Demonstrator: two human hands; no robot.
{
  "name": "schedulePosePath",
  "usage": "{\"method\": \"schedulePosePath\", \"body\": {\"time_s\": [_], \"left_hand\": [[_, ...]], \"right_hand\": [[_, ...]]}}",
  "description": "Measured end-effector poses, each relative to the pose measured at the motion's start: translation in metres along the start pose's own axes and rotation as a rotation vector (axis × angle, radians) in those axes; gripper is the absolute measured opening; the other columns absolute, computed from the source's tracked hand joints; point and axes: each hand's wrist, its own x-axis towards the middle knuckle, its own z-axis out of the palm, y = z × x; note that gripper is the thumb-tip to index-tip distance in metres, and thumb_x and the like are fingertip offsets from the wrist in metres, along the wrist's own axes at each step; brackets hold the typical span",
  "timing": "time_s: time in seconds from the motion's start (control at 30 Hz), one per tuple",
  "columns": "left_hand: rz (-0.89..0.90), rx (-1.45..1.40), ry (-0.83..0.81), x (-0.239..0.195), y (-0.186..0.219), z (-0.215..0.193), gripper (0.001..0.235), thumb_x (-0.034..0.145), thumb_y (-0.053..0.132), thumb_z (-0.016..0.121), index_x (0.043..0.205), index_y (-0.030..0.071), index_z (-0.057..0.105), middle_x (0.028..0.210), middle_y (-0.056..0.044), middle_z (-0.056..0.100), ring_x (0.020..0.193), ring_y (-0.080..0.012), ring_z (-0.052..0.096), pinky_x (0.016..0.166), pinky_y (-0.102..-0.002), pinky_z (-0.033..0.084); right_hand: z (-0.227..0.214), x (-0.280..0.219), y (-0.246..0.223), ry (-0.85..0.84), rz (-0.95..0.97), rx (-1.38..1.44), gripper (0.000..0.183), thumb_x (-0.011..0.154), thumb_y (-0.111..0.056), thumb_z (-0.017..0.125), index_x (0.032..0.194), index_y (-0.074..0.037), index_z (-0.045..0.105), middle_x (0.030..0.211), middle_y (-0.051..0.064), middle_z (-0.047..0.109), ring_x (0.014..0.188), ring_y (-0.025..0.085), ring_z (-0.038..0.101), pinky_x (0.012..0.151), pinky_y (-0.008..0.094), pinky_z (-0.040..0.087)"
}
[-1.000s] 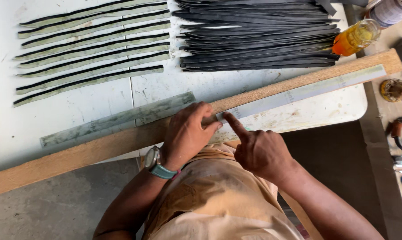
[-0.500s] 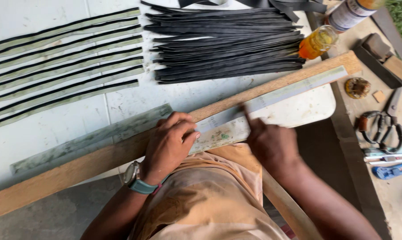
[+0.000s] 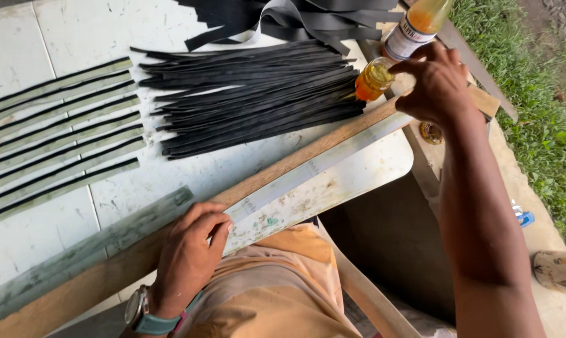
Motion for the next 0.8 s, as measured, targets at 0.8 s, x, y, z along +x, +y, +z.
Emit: {"method": "schedulePosePath", "body": {"time_s": [0.8], "left_hand": [[0.085, 0.007, -0.055, 0.007, -0.005, -0.006, 0.03, 0.077, 0.014, 0.083, 0.103, 0.003, 0.071, 0.109, -0.008, 0.071, 0.091, -0.0271, 0.073, 0.075, -0.037, 0.059]], "right_hand": [[-0.087, -0.061, -0.055, -0.159, -0.491, 0.835, 0.075, 0.074, -0.008, 0.077, 0.144, -0.019, 0.053, 0.114, 0.0, 0.066, 0.112, 0.023, 0.06, 0.089, 0.04, 0.053]]}}
